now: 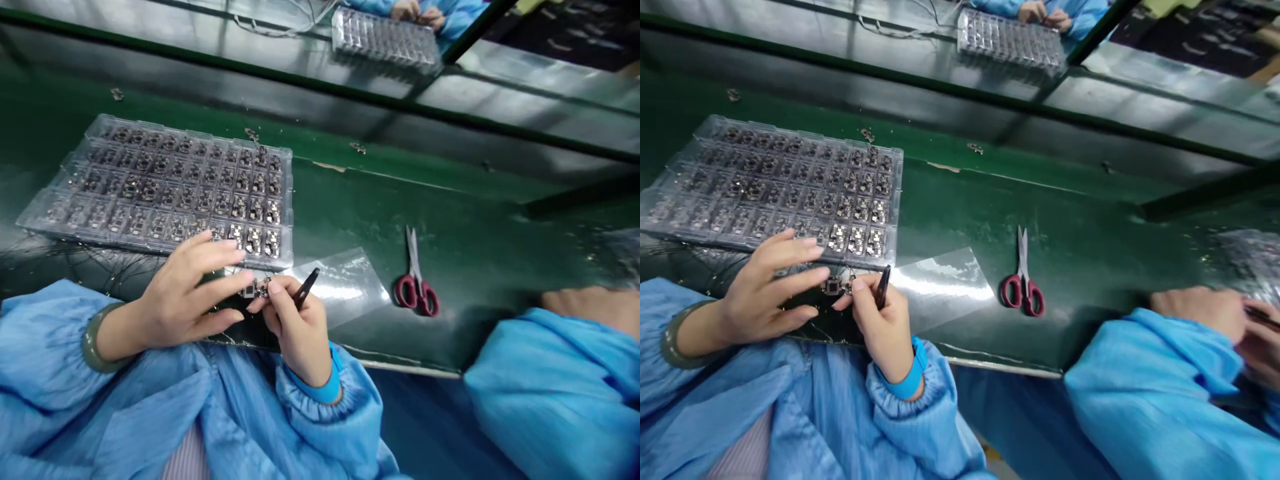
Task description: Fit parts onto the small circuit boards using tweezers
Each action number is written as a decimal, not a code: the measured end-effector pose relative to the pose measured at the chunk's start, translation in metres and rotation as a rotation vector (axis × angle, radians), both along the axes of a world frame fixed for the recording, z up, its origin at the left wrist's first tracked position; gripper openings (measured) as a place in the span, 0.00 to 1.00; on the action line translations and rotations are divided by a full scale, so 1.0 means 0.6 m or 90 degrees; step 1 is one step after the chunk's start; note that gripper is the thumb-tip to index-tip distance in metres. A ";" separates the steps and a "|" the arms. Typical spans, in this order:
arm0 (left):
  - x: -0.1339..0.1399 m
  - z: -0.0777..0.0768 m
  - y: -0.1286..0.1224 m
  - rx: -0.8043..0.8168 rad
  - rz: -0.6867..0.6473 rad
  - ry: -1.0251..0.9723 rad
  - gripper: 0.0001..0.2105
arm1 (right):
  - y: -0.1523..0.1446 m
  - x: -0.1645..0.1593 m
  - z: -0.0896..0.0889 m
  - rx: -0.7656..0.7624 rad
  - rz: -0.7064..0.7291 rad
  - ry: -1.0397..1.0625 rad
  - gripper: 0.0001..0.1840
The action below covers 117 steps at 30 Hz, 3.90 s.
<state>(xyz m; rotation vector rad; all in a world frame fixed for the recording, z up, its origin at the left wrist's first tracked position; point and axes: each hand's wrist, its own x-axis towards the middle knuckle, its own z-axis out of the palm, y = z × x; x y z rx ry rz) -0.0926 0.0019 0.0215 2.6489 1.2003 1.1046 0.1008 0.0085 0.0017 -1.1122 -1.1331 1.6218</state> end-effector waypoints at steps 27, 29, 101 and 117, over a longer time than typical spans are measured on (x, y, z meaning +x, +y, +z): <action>0.040 0.000 0.010 -0.527 0.130 -0.411 0.05 | -0.007 -0.003 0.000 0.151 -0.082 -0.175 0.12; 0.039 0.003 0.011 -0.557 0.142 -0.396 0.06 | -0.009 -0.005 -0.003 0.144 -0.089 -0.169 0.13; 0.059 -0.022 -0.002 -0.763 -0.104 -0.036 0.09 | -0.022 0.082 -0.057 0.048 -0.244 -0.297 0.11; 0.059 -0.020 -0.001 -0.771 -0.100 -0.036 0.09 | -0.024 0.084 -0.060 0.071 -0.226 -0.309 0.09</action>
